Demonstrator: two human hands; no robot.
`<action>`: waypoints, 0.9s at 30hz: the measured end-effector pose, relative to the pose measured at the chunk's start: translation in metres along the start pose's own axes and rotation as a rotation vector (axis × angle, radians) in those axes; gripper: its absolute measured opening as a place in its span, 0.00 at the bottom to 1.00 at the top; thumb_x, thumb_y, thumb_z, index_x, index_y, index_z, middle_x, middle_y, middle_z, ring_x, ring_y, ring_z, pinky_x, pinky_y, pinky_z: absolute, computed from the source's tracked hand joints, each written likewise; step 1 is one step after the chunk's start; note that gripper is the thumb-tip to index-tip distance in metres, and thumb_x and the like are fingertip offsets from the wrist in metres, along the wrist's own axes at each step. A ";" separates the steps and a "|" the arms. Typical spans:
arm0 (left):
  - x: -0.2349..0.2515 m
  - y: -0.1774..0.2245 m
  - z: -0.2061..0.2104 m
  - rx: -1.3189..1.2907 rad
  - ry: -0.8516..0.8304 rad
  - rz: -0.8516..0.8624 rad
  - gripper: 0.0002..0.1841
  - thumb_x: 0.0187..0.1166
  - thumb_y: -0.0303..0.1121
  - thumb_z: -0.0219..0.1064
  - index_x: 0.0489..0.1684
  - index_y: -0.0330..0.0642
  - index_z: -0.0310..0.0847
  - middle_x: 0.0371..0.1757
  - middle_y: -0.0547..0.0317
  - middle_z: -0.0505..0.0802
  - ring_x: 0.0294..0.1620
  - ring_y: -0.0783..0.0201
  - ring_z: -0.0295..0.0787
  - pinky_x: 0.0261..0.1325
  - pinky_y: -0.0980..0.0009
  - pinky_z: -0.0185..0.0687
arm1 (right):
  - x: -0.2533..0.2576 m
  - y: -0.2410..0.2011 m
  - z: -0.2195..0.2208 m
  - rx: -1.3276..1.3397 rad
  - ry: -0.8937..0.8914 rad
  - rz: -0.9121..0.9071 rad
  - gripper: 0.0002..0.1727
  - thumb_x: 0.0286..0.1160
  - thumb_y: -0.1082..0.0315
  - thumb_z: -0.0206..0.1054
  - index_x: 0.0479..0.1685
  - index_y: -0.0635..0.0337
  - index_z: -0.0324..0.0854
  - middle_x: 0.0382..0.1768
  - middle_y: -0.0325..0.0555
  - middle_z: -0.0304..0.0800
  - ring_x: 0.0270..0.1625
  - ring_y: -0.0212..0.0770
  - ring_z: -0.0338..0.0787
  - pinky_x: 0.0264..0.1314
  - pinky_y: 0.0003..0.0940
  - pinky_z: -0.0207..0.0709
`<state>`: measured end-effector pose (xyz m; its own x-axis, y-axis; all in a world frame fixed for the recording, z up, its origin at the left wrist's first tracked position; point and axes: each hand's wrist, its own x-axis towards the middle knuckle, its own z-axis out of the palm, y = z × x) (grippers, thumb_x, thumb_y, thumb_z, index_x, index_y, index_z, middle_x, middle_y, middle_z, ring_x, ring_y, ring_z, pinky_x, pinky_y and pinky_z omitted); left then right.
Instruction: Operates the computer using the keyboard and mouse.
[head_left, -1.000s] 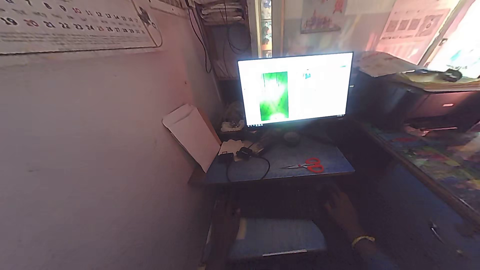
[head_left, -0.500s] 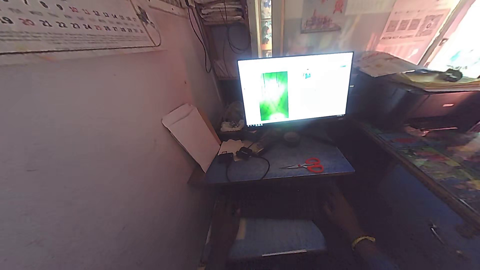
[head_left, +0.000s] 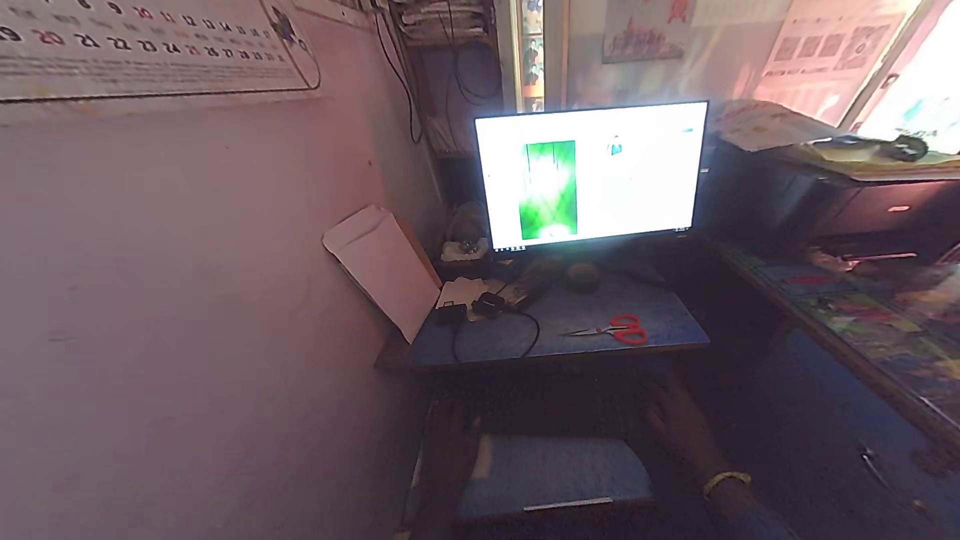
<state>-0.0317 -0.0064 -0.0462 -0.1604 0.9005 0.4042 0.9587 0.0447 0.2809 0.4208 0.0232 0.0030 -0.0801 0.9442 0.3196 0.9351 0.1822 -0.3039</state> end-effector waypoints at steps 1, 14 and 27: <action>0.001 0.000 0.000 -0.004 -0.003 0.000 0.35 0.85 0.59 0.51 0.77 0.39 0.78 0.86 0.37 0.73 0.90 0.38 0.62 0.91 0.44 0.54 | 0.000 0.001 0.001 0.002 0.015 -0.009 0.26 0.79 0.54 0.63 0.76 0.47 0.82 0.80 0.52 0.77 0.80 0.56 0.79 0.78 0.54 0.76; 0.000 -0.003 0.002 -0.021 0.008 0.023 0.36 0.86 0.60 0.47 0.77 0.39 0.79 0.86 0.37 0.72 0.90 0.38 0.61 0.91 0.45 0.54 | 0.000 0.000 -0.001 0.003 -0.016 0.020 0.26 0.78 0.55 0.64 0.77 0.46 0.81 0.80 0.54 0.77 0.79 0.56 0.80 0.76 0.53 0.78; 0.005 -0.003 0.000 -0.025 0.005 0.009 0.36 0.84 0.58 0.51 0.79 0.38 0.76 0.87 0.36 0.71 0.90 0.37 0.60 0.91 0.44 0.54 | 0.006 0.001 -0.001 -0.008 0.006 -0.003 0.26 0.79 0.54 0.62 0.77 0.45 0.81 0.79 0.53 0.78 0.78 0.55 0.80 0.77 0.52 0.78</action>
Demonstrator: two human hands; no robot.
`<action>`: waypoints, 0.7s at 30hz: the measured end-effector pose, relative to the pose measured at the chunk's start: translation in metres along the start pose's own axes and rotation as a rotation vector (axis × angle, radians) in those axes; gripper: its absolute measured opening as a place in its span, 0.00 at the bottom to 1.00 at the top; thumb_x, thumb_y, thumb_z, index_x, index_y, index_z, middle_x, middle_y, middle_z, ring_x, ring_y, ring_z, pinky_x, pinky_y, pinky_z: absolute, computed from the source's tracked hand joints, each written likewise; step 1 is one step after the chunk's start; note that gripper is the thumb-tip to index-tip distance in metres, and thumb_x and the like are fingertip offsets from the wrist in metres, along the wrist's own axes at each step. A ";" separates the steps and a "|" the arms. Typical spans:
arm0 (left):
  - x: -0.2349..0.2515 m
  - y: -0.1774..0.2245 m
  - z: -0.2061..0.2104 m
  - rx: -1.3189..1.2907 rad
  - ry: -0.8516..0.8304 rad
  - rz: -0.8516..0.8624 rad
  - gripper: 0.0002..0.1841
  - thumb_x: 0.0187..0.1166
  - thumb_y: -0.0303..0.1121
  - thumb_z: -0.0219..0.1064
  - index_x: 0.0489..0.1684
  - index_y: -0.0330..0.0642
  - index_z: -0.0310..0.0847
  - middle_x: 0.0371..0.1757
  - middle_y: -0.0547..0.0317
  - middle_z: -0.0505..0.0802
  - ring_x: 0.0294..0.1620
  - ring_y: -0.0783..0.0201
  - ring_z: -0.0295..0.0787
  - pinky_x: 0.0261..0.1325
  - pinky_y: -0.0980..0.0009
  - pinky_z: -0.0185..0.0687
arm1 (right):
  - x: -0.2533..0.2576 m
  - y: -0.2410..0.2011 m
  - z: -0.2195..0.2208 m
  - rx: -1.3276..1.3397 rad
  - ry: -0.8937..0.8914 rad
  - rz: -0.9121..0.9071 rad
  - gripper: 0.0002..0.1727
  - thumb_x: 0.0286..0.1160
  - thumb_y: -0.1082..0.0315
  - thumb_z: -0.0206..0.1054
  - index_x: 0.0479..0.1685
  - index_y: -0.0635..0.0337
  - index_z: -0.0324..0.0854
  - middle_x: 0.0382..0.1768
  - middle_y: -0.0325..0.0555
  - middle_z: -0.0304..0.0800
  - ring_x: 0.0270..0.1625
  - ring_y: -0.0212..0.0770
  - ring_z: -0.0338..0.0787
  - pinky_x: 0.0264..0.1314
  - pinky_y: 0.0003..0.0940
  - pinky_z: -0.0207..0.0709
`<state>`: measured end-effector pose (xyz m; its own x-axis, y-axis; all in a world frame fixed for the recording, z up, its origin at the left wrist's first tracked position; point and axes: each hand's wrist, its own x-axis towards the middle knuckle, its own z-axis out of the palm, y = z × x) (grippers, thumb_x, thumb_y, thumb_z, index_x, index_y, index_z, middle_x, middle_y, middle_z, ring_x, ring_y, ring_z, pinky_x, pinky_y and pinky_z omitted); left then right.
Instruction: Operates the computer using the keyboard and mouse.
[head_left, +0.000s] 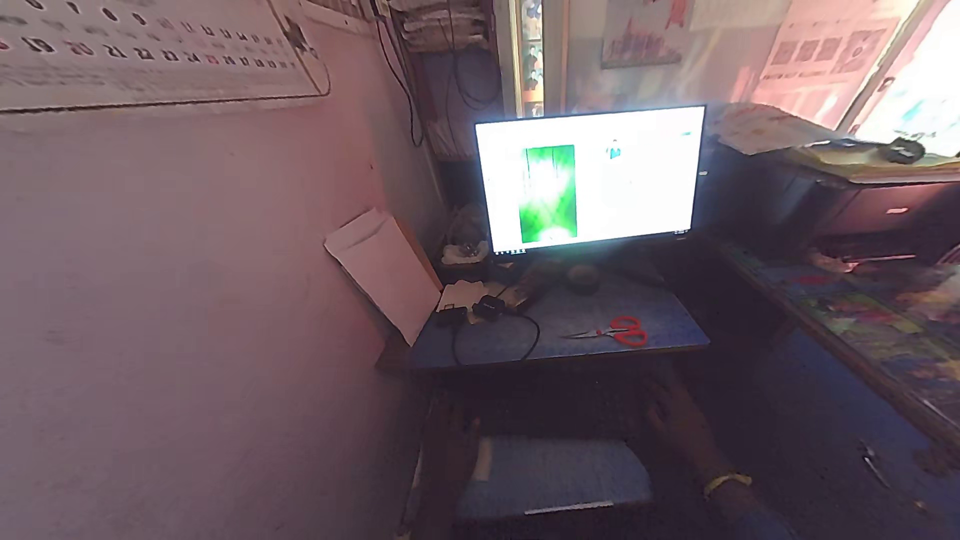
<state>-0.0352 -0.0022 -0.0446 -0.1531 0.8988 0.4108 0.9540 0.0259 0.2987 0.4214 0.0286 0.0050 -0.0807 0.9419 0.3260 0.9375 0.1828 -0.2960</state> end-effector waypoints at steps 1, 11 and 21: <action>0.000 0.005 -0.005 -0.004 -0.027 -0.024 0.35 0.84 0.57 0.53 0.81 0.39 0.74 0.88 0.37 0.70 0.91 0.38 0.60 0.91 0.44 0.55 | 0.001 0.000 0.000 -0.016 0.001 0.005 0.26 0.79 0.54 0.62 0.77 0.45 0.81 0.78 0.54 0.79 0.78 0.55 0.81 0.76 0.52 0.78; 0.008 0.039 -0.057 -0.005 -0.160 -0.109 0.35 0.83 0.56 0.56 0.79 0.37 0.75 0.87 0.34 0.71 0.91 0.39 0.59 0.91 0.45 0.53 | -0.001 -0.010 -0.016 0.059 -0.163 0.161 0.30 0.84 0.48 0.60 0.79 0.56 0.78 0.79 0.66 0.75 0.79 0.63 0.78 0.80 0.59 0.72; -0.001 0.025 -0.035 -0.043 -0.114 -0.061 0.33 0.86 0.55 0.54 0.88 0.46 0.67 0.87 0.40 0.72 0.90 0.41 0.62 0.90 0.45 0.57 | -0.001 -0.026 -0.035 0.031 -0.206 0.120 0.30 0.81 0.54 0.61 0.81 0.57 0.76 0.77 0.67 0.77 0.80 0.66 0.76 0.81 0.60 0.71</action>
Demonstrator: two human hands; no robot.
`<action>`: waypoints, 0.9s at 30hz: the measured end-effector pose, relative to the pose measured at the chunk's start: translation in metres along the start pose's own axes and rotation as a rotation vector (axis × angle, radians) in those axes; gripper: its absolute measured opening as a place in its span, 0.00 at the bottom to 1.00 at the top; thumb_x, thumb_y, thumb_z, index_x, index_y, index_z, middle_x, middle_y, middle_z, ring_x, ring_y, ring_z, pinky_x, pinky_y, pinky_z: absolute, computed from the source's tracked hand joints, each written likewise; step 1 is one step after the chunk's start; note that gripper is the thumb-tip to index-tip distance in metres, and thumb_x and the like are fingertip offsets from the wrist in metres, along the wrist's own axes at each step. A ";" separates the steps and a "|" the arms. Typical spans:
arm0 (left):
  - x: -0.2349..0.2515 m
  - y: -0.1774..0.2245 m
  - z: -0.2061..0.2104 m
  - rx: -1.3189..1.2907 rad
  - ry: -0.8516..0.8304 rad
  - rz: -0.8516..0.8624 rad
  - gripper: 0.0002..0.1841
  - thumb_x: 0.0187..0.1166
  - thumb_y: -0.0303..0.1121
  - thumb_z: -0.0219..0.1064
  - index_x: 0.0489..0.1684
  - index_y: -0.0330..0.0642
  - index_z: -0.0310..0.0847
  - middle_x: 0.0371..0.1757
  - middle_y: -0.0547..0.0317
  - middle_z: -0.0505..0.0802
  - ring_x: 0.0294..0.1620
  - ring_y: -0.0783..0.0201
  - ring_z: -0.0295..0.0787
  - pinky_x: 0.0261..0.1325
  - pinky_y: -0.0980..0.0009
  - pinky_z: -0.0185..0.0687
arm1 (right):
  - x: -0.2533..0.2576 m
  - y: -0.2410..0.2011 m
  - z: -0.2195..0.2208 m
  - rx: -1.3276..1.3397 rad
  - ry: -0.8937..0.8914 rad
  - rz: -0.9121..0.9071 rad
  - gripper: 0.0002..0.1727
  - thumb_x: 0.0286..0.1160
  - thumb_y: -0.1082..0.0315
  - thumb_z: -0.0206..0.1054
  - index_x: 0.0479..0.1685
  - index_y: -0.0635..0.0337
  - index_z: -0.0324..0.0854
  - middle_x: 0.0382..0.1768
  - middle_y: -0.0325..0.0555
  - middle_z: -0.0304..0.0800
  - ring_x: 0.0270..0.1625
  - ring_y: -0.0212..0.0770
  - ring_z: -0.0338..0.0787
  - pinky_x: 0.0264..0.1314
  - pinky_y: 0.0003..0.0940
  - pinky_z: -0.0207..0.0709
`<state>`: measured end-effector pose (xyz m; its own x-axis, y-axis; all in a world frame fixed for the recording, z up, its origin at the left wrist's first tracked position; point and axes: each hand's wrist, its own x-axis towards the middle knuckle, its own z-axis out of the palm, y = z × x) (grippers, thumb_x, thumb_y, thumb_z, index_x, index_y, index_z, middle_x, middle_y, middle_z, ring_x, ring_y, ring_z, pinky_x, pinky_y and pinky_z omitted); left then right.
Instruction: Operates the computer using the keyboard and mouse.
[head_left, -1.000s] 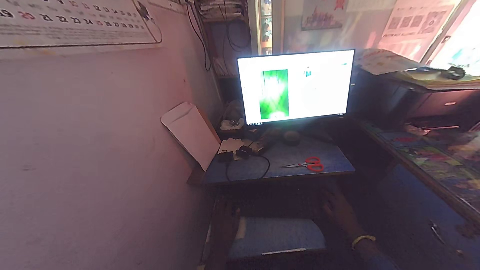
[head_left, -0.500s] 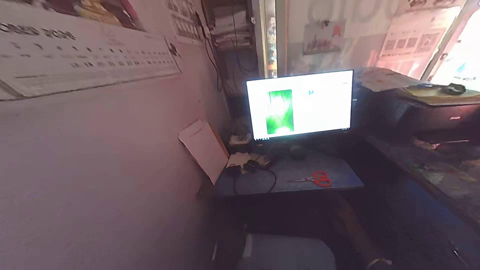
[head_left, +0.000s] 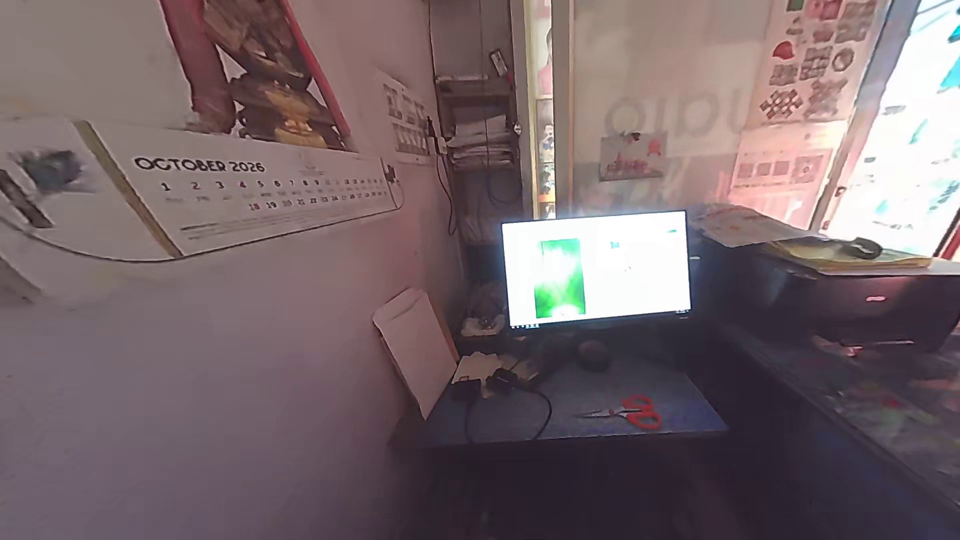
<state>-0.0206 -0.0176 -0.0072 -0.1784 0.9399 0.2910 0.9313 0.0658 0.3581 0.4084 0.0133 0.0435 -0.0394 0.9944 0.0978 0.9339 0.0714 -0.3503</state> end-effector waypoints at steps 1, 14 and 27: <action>-0.001 0.004 -0.006 -0.001 -0.030 -0.026 0.33 0.87 0.56 0.53 0.88 0.47 0.67 0.88 0.40 0.70 0.91 0.42 0.61 0.91 0.45 0.55 | 0.003 0.008 0.009 -0.009 0.036 -0.028 0.30 0.81 0.53 0.61 0.81 0.55 0.76 0.77 0.67 0.77 0.80 0.66 0.76 0.80 0.60 0.72; -0.009 -0.006 0.006 0.000 0.031 0.013 0.33 0.89 0.57 0.52 0.78 0.37 0.77 0.88 0.36 0.70 0.91 0.36 0.58 0.92 0.44 0.50 | 0.007 0.031 0.029 0.004 0.078 -0.099 0.31 0.81 0.50 0.62 0.84 0.45 0.74 0.83 0.60 0.72 0.86 0.62 0.70 0.86 0.59 0.65; -0.008 -0.005 0.008 0.035 0.020 -0.004 0.35 0.88 0.58 0.51 0.81 0.36 0.74 0.89 0.37 0.68 0.93 0.39 0.55 0.92 0.45 0.51 | -0.002 0.023 0.021 0.011 0.081 -0.067 0.30 0.81 0.53 0.63 0.82 0.51 0.75 0.81 0.64 0.74 0.83 0.65 0.74 0.82 0.61 0.70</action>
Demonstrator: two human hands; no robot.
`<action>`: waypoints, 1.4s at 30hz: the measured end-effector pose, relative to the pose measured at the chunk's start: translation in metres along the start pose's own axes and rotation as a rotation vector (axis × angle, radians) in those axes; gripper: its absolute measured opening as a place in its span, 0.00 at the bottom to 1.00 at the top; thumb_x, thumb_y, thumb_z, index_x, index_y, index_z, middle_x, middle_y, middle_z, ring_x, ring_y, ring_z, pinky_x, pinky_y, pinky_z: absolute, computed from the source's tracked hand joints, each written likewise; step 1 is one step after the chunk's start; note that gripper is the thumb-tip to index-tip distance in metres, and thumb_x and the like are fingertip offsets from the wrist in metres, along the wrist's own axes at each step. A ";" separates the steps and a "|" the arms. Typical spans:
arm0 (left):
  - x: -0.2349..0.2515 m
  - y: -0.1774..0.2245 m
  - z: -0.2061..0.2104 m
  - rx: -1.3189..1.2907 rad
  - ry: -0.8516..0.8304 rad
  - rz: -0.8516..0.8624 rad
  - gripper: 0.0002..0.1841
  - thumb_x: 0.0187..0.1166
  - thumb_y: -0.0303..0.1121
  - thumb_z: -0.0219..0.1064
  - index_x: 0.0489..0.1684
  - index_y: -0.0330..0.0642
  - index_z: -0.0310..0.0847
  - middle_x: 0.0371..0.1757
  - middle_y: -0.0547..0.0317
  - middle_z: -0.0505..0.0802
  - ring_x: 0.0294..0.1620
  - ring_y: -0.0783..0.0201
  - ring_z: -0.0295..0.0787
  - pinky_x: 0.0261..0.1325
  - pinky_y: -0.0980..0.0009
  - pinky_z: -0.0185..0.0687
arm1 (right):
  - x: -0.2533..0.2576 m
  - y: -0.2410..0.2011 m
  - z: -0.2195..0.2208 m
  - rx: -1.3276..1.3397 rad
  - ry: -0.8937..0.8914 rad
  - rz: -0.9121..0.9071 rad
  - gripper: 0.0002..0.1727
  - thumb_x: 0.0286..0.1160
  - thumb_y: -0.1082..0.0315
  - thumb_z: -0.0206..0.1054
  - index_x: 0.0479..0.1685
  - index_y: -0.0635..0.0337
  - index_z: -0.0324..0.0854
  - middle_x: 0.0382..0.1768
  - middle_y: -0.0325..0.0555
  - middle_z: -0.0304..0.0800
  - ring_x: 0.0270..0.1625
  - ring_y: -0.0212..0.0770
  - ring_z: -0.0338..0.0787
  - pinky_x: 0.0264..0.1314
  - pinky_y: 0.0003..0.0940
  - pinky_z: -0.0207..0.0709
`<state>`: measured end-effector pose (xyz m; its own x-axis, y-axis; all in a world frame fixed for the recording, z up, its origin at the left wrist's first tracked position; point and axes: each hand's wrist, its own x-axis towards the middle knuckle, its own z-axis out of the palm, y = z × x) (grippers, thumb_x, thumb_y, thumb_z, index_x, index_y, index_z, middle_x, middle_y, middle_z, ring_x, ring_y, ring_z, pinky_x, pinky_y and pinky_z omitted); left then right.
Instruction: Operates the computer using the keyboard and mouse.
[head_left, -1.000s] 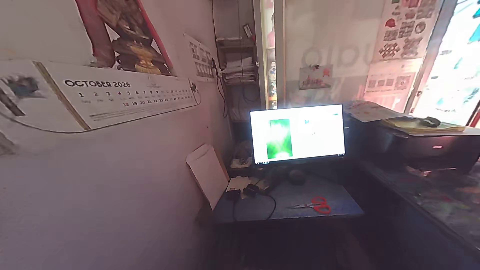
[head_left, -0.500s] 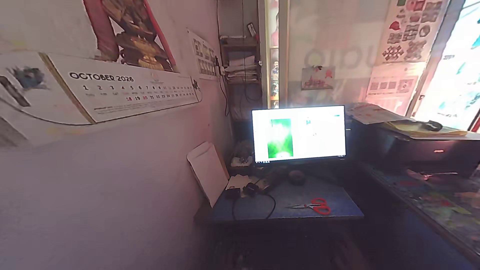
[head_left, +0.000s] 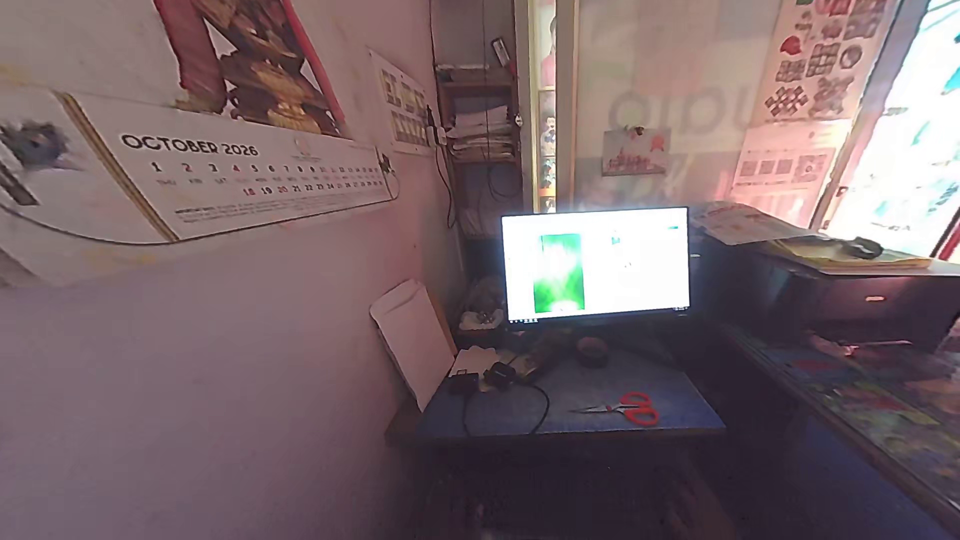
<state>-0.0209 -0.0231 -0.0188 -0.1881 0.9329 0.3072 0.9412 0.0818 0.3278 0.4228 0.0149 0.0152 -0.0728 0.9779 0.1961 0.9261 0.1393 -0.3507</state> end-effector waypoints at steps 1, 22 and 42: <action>0.000 -0.001 0.001 0.001 0.008 0.008 0.35 0.88 0.58 0.50 0.80 0.36 0.74 0.89 0.37 0.68 0.93 0.39 0.56 0.92 0.45 0.51 | 0.000 0.000 0.000 -0.001 0.000 0.002 0.30 0.81 0.53 0.63 0.82 0.52 0.76 0.81 0.64 0.74 0.83 0.65 0.74 0.82 0.61 0.70; 0.001 -0.007 0.008 -0.006 -0.016 0.015 0.36 0.89 0.59 0.48 0.80 0.36 0.74 0.89 0.35 0.67 0.92 0.36 0.55 0.93 0.43 0.48 | -0.002 -0.004 -0.004 0.015 0.013 -0.030 0.29 0.81 0.55 0.64 0.82 0.53 0.76 0.81 0.62 0.74 0.82 0.62 0.75 0.82 0.59 0.70; 0.004 -0.011 0.007 -0.025 -0.005 0.042 0.35 0.89 0.59 0.49 0.80 0.36 0.75 0.88 0.34 0.68 0.92 0.35 0.55 0.93 0.42 0.47 | -0.006 -0.007 -0.001 0.005 0.012 0.046 0.28 0.82 0.53 0.63 0.80 0.53 0.78 0.82 0.62 0.72 0.85 0.64 0.71 0.84 0.60 0.67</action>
<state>-0.0296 -0.0181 -0.0272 -0.1470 0.9371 0.3166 0.9408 0.0337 0.3372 0.4173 0.0084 0.0172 -0.0255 0.9813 0.1909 0.9265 0.0949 -0.3641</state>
